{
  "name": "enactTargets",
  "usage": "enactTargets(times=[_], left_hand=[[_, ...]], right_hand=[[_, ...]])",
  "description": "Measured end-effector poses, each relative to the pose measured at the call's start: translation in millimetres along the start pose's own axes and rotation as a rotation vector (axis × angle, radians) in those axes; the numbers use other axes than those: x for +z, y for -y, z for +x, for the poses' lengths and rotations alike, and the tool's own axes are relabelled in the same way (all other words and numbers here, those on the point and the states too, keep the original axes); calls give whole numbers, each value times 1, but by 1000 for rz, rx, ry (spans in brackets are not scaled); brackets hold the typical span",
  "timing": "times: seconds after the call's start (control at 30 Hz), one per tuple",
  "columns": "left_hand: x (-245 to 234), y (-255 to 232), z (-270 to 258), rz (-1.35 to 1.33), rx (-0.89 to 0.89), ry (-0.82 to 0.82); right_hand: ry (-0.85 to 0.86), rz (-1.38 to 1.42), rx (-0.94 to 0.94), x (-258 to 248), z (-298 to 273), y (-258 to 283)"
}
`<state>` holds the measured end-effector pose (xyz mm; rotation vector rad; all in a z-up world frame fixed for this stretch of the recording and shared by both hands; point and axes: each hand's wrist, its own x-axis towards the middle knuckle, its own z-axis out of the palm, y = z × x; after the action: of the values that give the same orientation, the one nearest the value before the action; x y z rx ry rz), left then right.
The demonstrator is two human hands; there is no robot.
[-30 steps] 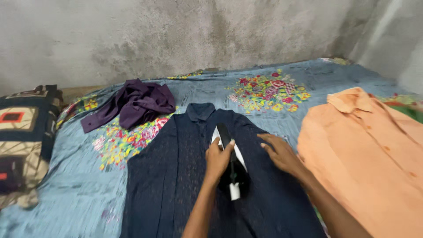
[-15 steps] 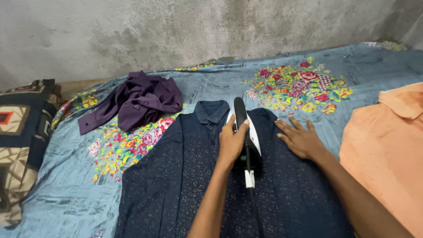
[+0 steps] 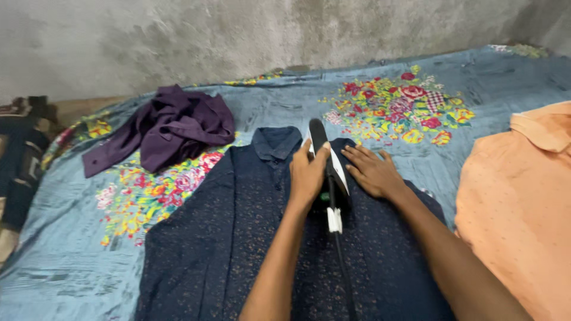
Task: The person irons a dark blue patterned shirt laid flat on a bed. They use a white electric iron to smooth the body and sleeves, occasionally adjusting the fabric with their left hand. A peach-colored shirt and a purple garment remain nearby but are not handled.
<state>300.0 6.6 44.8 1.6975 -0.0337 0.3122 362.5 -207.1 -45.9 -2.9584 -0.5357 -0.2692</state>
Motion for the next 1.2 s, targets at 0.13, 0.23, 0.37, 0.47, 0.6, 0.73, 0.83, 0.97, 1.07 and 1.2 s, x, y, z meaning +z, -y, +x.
enactTargets(times=[0.13,0.23,0.37,0.47,0.6,0.73,0.83,0.97,1.07,1.2], left_hand=[[6,3,13,9,51,-26],[3,-1,0,-20,-13,-13],[-9,-15,-42,-202,-145,101],[-16,-21,-87,-396,-150,174],[-36,-34,-166,-404,-98,102],[-21,-43,-201,-458,-46,136],[14,-48,-183,-394,-104,128],[57,-45,-129,-231,-98,41],[84,-38,-75,-161,17,-57],[109,-32,-37,58,-200,-151]], right_hand=[[-120,74,-36,-26,-24,10],[-259,56,-3,-49,-81,24],[-409,44,84,-60,-179,48],[-487,82,162,-56,-212,56],[-517,165,213,-58,-215,57],[-533,267,253,-63,-207,58],[-540,595,423,-74,-212,54],[-600,762,370,-85,-208,55],[-625,769,346,-81,-206,55],[-624,740,345,-70,-210,47]])
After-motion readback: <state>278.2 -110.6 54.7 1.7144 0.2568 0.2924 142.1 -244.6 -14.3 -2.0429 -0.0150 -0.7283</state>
